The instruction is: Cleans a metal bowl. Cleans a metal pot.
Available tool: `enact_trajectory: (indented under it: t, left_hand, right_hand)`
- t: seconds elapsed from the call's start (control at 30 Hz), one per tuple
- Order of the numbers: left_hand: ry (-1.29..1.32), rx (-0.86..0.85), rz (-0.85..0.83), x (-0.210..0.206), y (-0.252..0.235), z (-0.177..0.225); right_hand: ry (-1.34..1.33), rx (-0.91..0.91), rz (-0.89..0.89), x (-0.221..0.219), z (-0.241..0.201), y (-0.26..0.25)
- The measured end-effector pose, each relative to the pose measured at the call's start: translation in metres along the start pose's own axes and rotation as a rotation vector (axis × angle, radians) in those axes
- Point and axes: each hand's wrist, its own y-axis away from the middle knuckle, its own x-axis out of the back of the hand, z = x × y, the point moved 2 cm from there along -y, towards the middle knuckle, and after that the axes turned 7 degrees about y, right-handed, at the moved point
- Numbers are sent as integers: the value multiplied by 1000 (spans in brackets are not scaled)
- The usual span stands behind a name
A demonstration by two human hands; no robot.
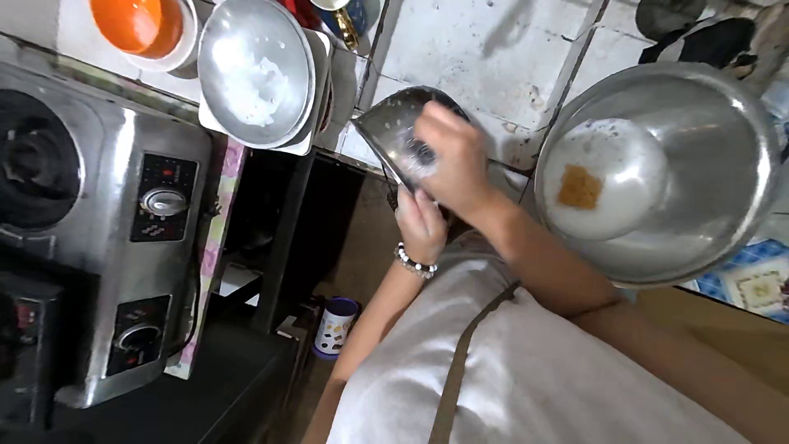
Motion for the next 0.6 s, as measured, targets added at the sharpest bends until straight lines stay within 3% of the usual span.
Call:
enact_trajectory:
  t: [0.13,0.27,0.37,0.43,0.53,0.6]
  left_hand:
    - [-104,-13,-35,-1,2,0]
    - [1,23,-10,2,0,-3]
    - [-109,-28,-15,1,-2,-1]
    - [-126,-22,-39,2,-4,0]
    - [-28,-16,-33,9,-5,-3]
    - [-100,5,-22,9,-8,-2]
  right_hand:
    - [141,-243,-7,21,41,-12]
    - [7,-9,0,-1,-3,-1]
    - [128,-197,-78,17,37,-17]
    - [190,-281,-81,20,36,-21]
    - [40,-36,-35,2,-11,-4]
    - [21,-32,-49,3,2,-6]
